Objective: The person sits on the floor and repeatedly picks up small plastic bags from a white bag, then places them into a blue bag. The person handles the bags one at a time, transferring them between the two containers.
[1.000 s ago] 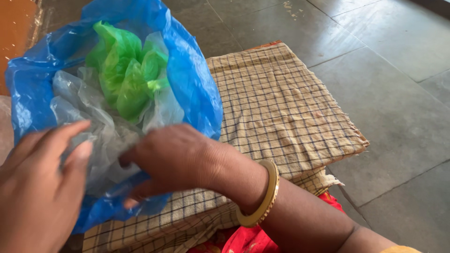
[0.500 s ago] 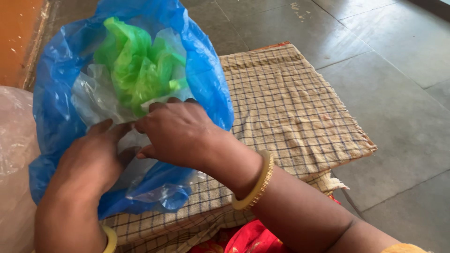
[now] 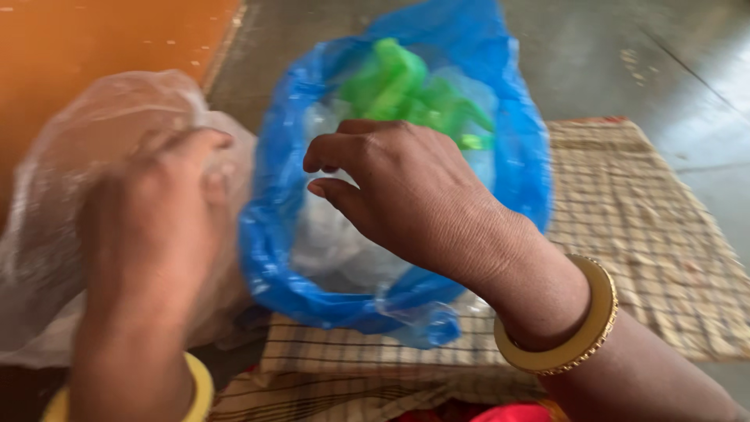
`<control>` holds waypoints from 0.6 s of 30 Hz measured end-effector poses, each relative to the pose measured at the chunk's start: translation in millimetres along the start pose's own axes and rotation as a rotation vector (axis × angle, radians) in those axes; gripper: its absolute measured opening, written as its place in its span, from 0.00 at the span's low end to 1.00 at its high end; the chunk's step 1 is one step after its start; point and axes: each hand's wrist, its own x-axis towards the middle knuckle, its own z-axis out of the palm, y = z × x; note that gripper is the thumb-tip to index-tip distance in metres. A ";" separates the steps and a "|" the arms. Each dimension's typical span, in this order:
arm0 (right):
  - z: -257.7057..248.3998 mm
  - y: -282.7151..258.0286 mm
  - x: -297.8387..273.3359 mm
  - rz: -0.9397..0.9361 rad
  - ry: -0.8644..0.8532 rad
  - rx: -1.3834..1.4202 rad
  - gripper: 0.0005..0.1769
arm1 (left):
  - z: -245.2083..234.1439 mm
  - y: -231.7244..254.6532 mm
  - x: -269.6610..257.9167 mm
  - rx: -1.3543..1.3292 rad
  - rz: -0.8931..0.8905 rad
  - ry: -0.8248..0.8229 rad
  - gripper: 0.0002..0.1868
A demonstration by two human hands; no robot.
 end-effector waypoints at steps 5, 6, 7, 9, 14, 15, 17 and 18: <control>35.2 -22.1 32.0 -0.234 0.086 -0.003 0.09 | 1.3 -83.9 10.1 0.130 -0.147 -0.015 0.12; 44.0 -26.7 38.2 -0.232 0.052 -0.005 0.09 | 6.0 -100.9 10.8 0.154 -0.213 -0.061 0.12; 53.2 -31.8 44.3 -0.229 0.020 -0.010 0.09 | 12.3 -117.4 10.3 0.126 -0.241 -0.082 0.13; 70.8 -41.2 54.7 -0.255 -0.012 -0.018 0.10 | 31.7 -144.1 9.0 0.068 -0.293 -0.124 0.15; 106.3 -58.7 73.0 -0.289 -0.095 -0.047 0.11 | 84.4 -190.1 13.8 0.119 -0.562 -0.501 0.23; 111.1 -60.3 74.5 -0.286 -0.106 -0.051 0.11 | 96.0 -196.5 11.8 0.119 -0.565 -0.545 0.26; 119.1 -62.2 77.2 -0.277 -0.129 -0.062 0.11 | 120.8 -209.7 8.5 0.133 -0.597 -0.613 0.31; 122.3 -62.3 79.3 -0.270 -0.141 -0.075 0.11 | 134.2 -216.3 7.1 0.146 -0.625 -0.638 0.32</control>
